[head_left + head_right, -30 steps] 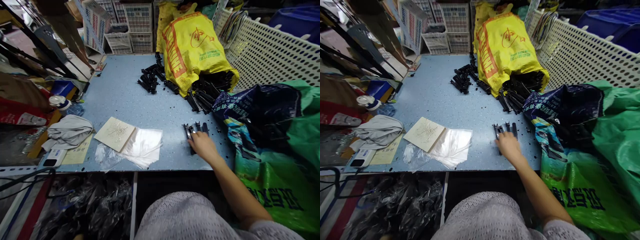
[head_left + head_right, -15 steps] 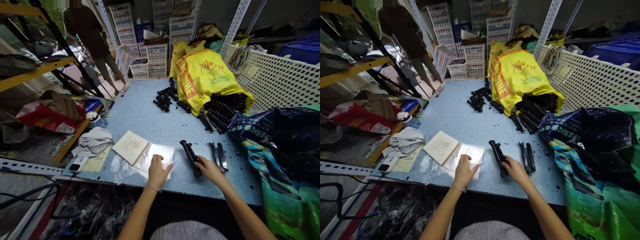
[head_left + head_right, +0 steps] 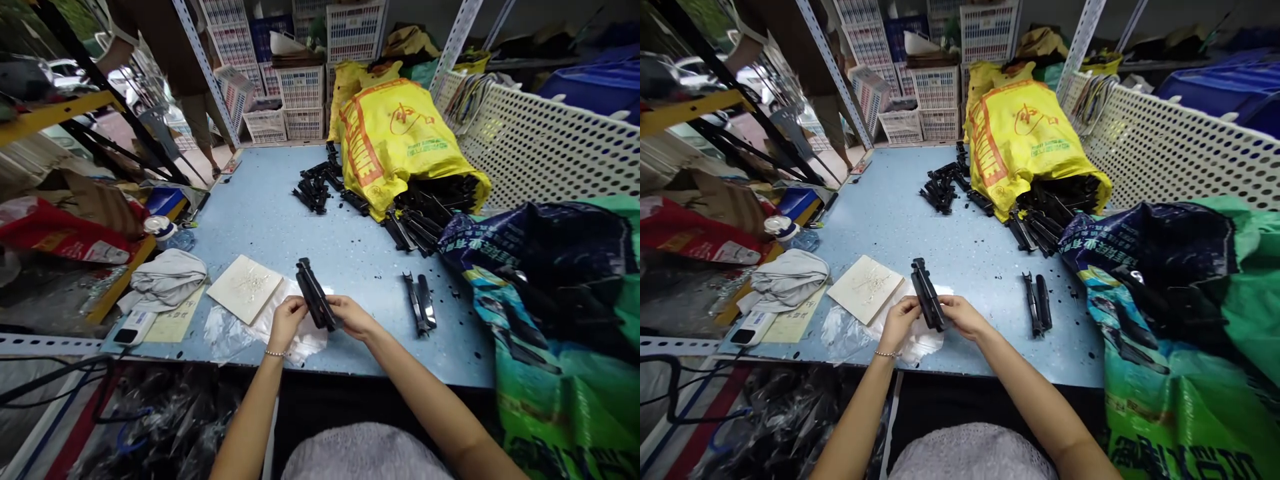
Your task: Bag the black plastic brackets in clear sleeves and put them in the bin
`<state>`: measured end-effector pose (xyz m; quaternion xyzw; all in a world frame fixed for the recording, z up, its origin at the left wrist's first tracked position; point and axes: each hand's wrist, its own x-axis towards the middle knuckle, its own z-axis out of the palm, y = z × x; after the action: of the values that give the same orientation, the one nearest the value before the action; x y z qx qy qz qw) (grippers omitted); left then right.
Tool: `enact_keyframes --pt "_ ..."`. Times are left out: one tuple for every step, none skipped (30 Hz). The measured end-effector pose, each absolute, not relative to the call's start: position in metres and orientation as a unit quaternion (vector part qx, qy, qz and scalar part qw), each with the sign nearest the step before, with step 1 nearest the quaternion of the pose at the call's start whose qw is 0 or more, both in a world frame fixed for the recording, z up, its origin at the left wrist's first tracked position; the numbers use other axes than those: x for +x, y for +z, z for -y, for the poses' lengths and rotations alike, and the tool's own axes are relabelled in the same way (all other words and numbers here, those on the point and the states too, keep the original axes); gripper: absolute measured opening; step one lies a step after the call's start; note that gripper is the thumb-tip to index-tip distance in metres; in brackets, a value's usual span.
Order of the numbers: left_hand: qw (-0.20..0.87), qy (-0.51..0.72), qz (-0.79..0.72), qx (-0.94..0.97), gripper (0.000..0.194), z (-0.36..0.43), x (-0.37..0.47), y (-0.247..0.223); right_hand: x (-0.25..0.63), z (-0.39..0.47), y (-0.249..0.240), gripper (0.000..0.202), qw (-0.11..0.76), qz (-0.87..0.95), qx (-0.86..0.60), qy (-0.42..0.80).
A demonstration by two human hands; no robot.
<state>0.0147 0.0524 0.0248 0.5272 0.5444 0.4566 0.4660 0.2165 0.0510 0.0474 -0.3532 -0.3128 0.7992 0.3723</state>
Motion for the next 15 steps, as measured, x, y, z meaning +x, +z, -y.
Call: enact_keyframes --pt "0.462 0.471 -0.548 0.515 0.017 -0.05 0.012 0.027 0.213 -0.054 0.044 0.031 0.369 0.301 -0.352 0.806" --pt "0.448 0.484 -0.553 0.509 0.015 -0.047 0.007 0.028 0.211 -0.056 0.041 0.031 0.371 0.282 -0.355 0.811" --pt "0.421 0.491 -0.557 0.52 0.012 -0.045 0.002 0.03 0.213 -0.057 0.037 0.031 0.375 0.259 -0.36 0.814" --pt "0.384 0.488 -0.559 0.55 0.008 -0.043 -0.003 0.032 0.216 -0.057 0.034 0.03 0.382 0.236 -0.365 0.816" --pt "0.338 0.472 -0.559 0.591 0.009 -0.041 -0.008 0.034 0.22 -0.056 0.031 0.031 0.39 0.216 -0.369 0.816" --pt "0.289 0.447 -0.558 0.637 0.016 -0.04 -0.01 0.035 0.224 -0.054 0.029 0.031 0.397 0.202 -0.372 0.814" --pt "0.245 0.415 -0.556 0.677 0.024 -0.04 -0.012 0.036 0.228 -0.052 0.028 0.031 0.403 0.194 -0.376 0.812" --pt "0.216 0.385 -0.556 0.704 0.032 -0.04 -0.011 0.038 0.232 -0.048 0.028 0.032 0.409 0.192 -0.382 0.806" --pt "0.198 0.366 -0.558 0.718 0.038 -0.041 -0.01 0.038 0.236 -0.044 0.029 0.032 0.416 0.198 -0.388 0.798" --pt "0.192 0.356 -0.56 0.723 0.043 -0.042 -0.008 0.039 0.24 -0.039 0.031 0.031 0.421 0.211 -0.393 0.79" --pt "0.193 0.349 -0.562 0.725 0.046 -0.043 -0.005 0.04 0.243 -0.033 0.034 0.03 0.42 0.231 -0.393 0.785" --pt "0.199 0.343 -0.563 0.725 0.047 -0.044 -0.003 0.041 0.247 -0.027 0.037 0.028 0.412 0.256 -0.389 0.783" --pt "0.207 0.337 -0.564 0.725 0.048 -0.044 -0.001 0.042 0.25 -0.02 0.04 0.028 0.395 0.282 -0.381 0.787" --pt "0.216 0.333 -0.562 0.726 0.049 -0.044 0.0 0.044 0.252 -0.014 0.043 0.03 0.37 0.303 -0.369 0.797" --pt "0.222 0.333 -0.559 0.727 0.051 -0.042 0.001 0.046 0.252 -0.009 0.045 0.036 0.34 0.315 -0.357 0.811"
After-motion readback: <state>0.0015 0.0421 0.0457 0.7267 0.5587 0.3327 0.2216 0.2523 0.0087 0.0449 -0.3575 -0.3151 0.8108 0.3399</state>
